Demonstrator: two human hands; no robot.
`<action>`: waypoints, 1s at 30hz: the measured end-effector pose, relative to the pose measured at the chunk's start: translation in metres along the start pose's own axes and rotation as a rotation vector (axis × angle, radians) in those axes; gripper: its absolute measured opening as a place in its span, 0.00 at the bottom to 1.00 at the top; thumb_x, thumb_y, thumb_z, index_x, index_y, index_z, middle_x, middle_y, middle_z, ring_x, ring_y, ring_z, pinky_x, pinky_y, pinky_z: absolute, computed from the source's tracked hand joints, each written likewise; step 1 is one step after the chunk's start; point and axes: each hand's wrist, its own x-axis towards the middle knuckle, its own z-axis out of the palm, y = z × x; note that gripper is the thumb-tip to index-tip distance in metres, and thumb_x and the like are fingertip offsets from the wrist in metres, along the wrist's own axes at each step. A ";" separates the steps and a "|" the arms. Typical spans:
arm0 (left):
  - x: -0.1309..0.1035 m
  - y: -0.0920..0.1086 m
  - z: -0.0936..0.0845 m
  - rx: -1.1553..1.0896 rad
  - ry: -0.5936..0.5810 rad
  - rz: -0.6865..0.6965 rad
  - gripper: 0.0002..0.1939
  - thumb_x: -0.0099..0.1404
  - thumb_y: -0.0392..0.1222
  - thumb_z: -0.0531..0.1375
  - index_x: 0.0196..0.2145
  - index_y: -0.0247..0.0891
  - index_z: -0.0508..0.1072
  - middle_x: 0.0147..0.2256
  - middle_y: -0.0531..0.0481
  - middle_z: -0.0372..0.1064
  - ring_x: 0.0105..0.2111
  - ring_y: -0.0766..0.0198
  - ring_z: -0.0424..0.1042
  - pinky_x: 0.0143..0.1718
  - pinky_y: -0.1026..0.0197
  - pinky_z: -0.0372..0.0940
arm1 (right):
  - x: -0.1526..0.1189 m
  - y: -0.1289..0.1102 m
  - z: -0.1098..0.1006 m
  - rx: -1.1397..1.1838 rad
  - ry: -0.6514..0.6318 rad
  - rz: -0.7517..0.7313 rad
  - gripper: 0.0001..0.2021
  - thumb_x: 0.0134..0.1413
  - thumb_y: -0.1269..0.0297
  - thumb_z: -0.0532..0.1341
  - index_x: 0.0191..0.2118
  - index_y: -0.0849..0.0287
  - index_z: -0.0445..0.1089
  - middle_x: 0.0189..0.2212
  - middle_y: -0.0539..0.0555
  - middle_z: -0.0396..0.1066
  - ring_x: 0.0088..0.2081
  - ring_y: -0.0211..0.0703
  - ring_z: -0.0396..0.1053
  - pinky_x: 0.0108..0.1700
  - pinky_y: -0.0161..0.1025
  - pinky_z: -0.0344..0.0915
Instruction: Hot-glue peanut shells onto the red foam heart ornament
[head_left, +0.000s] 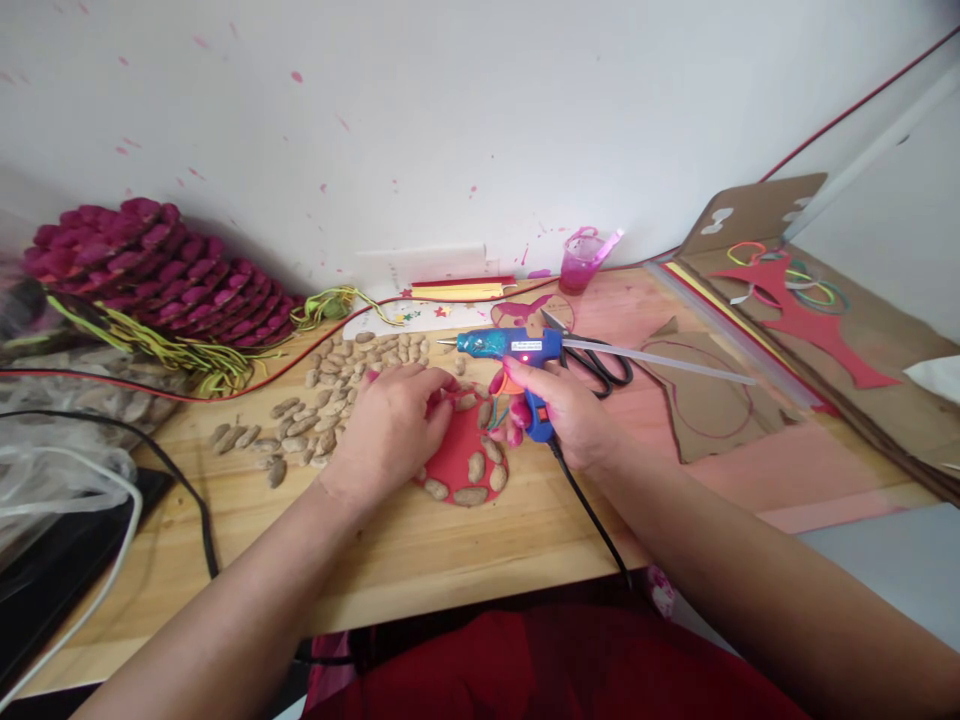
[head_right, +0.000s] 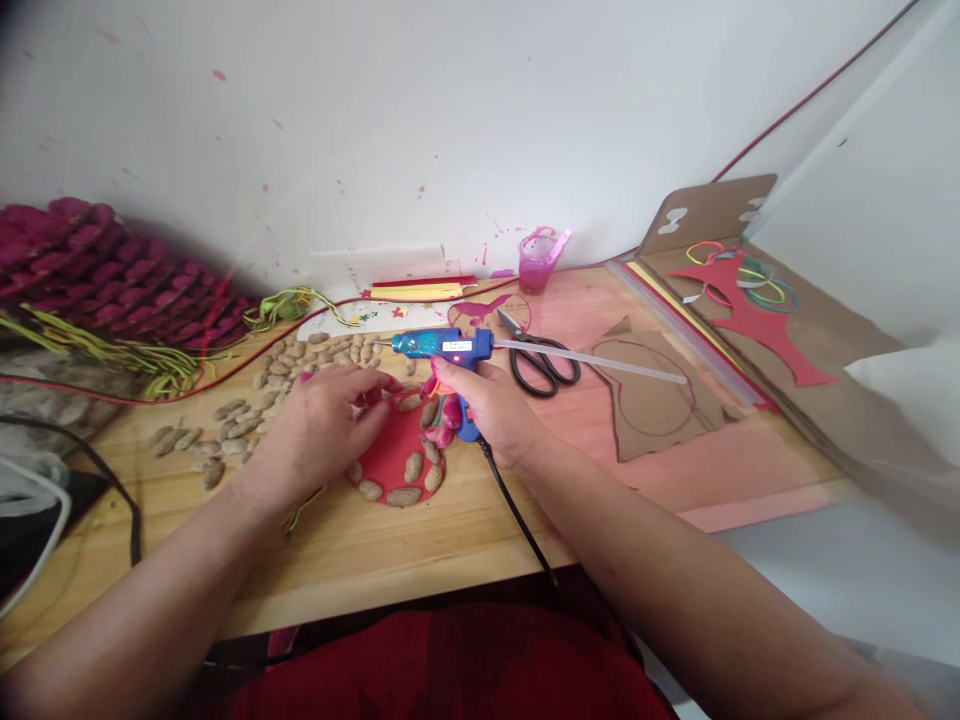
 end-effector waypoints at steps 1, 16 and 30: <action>0.000 -0.001 -0.002 0.005 0.008 -0.010 0.10 0.67 0.37 0.57 0.38 0.38 0.79 0.35 0.45 0.76 0.35 0.55 0.73 0.38 0.54 0.63 | 0.000 0.000 0.000 -0.001 0.008 -0.009 0.21 0.47 0.45 0.71 0.27 0.56 0.66 0.12 0.44 0.65 0.13 0.38 0.66 0.22 0.37 0.67; 0.002 -0.011 -0.006 0.040 0.036 -0.015 0.15 0.70 0.41 0.53 0.30 0.41 0.77 0.32 0.47 0.77 0.34 0.56 0.74 0.37 0.57 0.63 | 0.002 -0.003 -0.004 -0.065 0.087 -0.132 0.19 0.53 0.47 0.67 0.27 0.55 0.65 0.13 0.43 0.63 0.15 0.36 0.64 0.27 0.38 0.70; 0.002 -0.022 -0.001 0.039 0.115 -0.022 0.17 0.73 0.43 0.51 0.34 0.40 0.79 0.36 0.44 0.79 0.41 0.53 0.76 0.43 0.54 0.67 | 0.000 -0.005 -0.003 -0.044 0.130 -0.130 0.19 0.52 0.47 0.69 0.26 0.56 0.67 0.13 0.44 0.62 0.15 0.36 0.64 0.28 0.38 0.69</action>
